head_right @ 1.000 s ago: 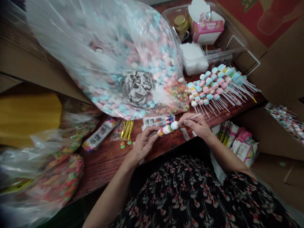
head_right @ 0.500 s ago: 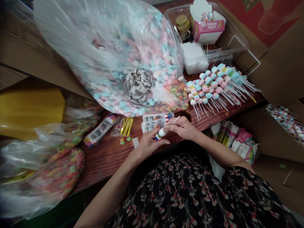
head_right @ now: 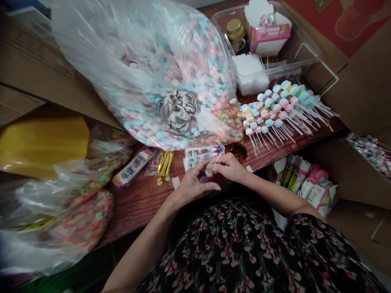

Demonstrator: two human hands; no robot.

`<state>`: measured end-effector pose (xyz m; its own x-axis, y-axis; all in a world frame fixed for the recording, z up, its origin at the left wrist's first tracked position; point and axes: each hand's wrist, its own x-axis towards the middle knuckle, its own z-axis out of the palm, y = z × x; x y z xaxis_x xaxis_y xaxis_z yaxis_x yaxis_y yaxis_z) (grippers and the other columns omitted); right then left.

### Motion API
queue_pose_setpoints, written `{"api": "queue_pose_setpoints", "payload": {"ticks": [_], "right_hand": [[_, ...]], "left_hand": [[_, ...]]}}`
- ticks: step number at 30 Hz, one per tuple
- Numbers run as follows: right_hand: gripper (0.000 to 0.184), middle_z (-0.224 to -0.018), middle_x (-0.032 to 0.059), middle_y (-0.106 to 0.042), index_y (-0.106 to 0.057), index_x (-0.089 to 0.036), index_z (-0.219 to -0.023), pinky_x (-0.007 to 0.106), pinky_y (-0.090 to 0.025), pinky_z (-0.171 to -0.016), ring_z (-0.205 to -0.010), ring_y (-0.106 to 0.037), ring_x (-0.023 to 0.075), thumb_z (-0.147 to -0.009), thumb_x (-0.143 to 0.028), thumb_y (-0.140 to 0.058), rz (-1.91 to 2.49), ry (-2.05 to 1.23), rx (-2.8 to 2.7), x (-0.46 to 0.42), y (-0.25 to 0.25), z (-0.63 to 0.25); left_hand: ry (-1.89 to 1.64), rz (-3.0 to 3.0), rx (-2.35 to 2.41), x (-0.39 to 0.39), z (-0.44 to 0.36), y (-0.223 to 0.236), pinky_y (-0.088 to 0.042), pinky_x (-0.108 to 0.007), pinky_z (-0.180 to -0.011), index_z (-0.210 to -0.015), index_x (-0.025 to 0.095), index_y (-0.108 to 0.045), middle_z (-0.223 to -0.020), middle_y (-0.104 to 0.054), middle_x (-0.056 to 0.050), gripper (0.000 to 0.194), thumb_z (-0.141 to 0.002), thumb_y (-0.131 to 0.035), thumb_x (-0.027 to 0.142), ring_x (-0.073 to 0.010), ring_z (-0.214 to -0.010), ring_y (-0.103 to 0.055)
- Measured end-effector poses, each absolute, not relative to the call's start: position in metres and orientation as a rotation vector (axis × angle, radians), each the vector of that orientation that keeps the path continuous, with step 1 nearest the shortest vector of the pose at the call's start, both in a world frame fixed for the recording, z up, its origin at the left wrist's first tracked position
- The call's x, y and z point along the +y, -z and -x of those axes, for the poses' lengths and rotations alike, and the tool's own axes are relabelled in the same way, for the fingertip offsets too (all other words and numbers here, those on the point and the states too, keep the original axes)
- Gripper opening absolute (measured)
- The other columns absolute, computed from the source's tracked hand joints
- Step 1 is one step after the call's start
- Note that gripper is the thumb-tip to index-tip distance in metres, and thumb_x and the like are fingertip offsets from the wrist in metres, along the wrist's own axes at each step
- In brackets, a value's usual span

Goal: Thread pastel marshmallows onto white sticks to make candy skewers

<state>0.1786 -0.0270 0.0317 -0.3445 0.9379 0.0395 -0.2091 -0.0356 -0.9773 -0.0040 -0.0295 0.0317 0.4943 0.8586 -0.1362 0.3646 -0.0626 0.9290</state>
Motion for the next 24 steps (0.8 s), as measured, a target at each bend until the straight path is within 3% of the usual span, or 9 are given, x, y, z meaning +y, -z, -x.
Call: {"api": "queue_pose_setpoints", "payload": {"ticks": [2, 3, 6, 8, 13, 18, 20, 24], "right_hand": [[0.032, -0.062, 0.0011, -0.066, -0.066, -0.014, -0.059, 0.021, -0.045, -0.057, -0.057, -0.055, 0.0092, -0.077, -0.04, -0.072, 0.853, -1.585, -1.199, -0.023, -0.034, -0.184], [0.033, -0.063, 0.0013, -0.066, -0.066, -0.014, -0.058, 0.022, -0.045, -0.058, -0.057, -0.056, 0.0093, -0.077, -0.041, -0.073, 0.839, -1.599, -1.163, -0.021, -0.036, -0.186], [0.033, -0.064, 0.0017, -0.066, -0.068, -0.014, -0.06, 0.022, -0.046, -0.061, -0.059, -0.056, 0.0093, -0.078, -0.042, -0.072, 0.787, -1.615, -1.118, -0.015, -0.043, -0.187], [0.031, -0.064, 0.0016, -0.066, -0.071, -0.014, -0.064, 0.022, -0.046, -0.059, -0.059, -0.056, 0.0094, -0.077, -0.043, -0.073, 0.786, -1.607, -1.14, -0.013, -0.044, -0.181], [0.035, -0.064, 0.0003, -0.063, -0.071, -0.014, -0.066, 0.02, -0.045, -0.056, -0.059, -0.055, 0.0091, -0.074, -0.048, -0.074, 0.764, -1.662, -1.235, -0.019, -0.032, -0.162], [0.027, -0.084, 0.0012, -0.068, -0.074, -0.019, -0.088, 0.023, -0.049, -0.071, -0.076, -0.059, 0.0111, -0.078, -0.044, -0.072, 0.786, -1.512, -1.221, -0.015, -0.04, -0.172], [0.022, -0.081, 0.0008, -0.067, -0.074, -0.02, -0.085, 0.024, -0.047, -0.073, -0.076, -0.057, 0.0115, -0.081, -0.041, -0.069, 0.79, -1.408, -1.28, -0.009, -0.049, -0.177], [0.025, -0.071, 0.0003, -0.062, -0.072, -0.018, -0.075, 0.025, -0.044, -0.067, -0.068, -0.055, 0.0116, -0.085, -0.04, -0.065, 0.798, -1.274, -1.481, -0.002, -0.053, -0.174]], "left_hand": [[-0.552, -1.61, 1.01, -0.029, 0.012, -0.036, -0.051, -0.033, -0.083, -0.128, 0.02, -0.055, -0.106, -0.068, -0.007, 0.083, -0.054, -0.089, 0.039, -0.0228, -0.098, -0.063], [-0.515, -1.571, 0.99, -0.029, 0.014, -0.038, -0.052, -0.033, -0.082, -0.125, 0.02, -0.058, -0.105, -0.068, -0.006, 0.079, -0.055, -0.089, 0.038, -0.0229, -0.097, -0.063], [-0.373, -1.356, 0.95, -0.034, 0.015, -0.042, -0.052, -0.027, -0.064, -0.089, 0.016, -0.064, -0.076, -0.066, 0.0, 0.041, -0.061, -0.084, 0.04, -0.0159, -0.07, -0.063], [-0.325, -1.194, 0.954, -0.038, 0.011, -0.043, -0.047, -0.023, -0.052, -0.073, 0.016, -0.057, -0.061, -0.059, 0.004, 0.036, -0.064, -0.082, 0.041, -0.0102, -0.052, -0.055], [-0.261, -1.057, 1.051, -0.041, 0.007, -0.044, -0.033, -0.017, -0.035, -0.078, 0.017, -0.055, -0.05, -0.055, 0.006, 0.037, -0.066, -0.08, 0.043, -0.0078, -0.038, -0.048], [-0.345, -1.112, 1.034, -0.04, 0.01, -0.044, -0.033, -0.017, -0.037, -0.074, 0.018, -0.052, -0.051, -0.054, 0.007, 0.04, -0.066, -0.08, 0.046, -0.0063, -0.04, -0.047], [-0.375, -1.143, 0.991, -0.04, 0.01, -0.045, -0.034, -0.017, -0.039, -0.075, 0.018, -0.051, -0.054, -0.055, 0.005, 0.044, -0.071, -0.073, 0.056, -0.0065, -0.043, -0.049], [-0.368, -1.159, 1.019, -0.043, 0.007, -0.044, -0.032, -0.017, -0.035, -0.072, 0.017, -0.053, -0.053, -0.055, 0.002, 0.056, -0.085, -0.044, 0.071, -0.007, -0.038, -0.045]]}}
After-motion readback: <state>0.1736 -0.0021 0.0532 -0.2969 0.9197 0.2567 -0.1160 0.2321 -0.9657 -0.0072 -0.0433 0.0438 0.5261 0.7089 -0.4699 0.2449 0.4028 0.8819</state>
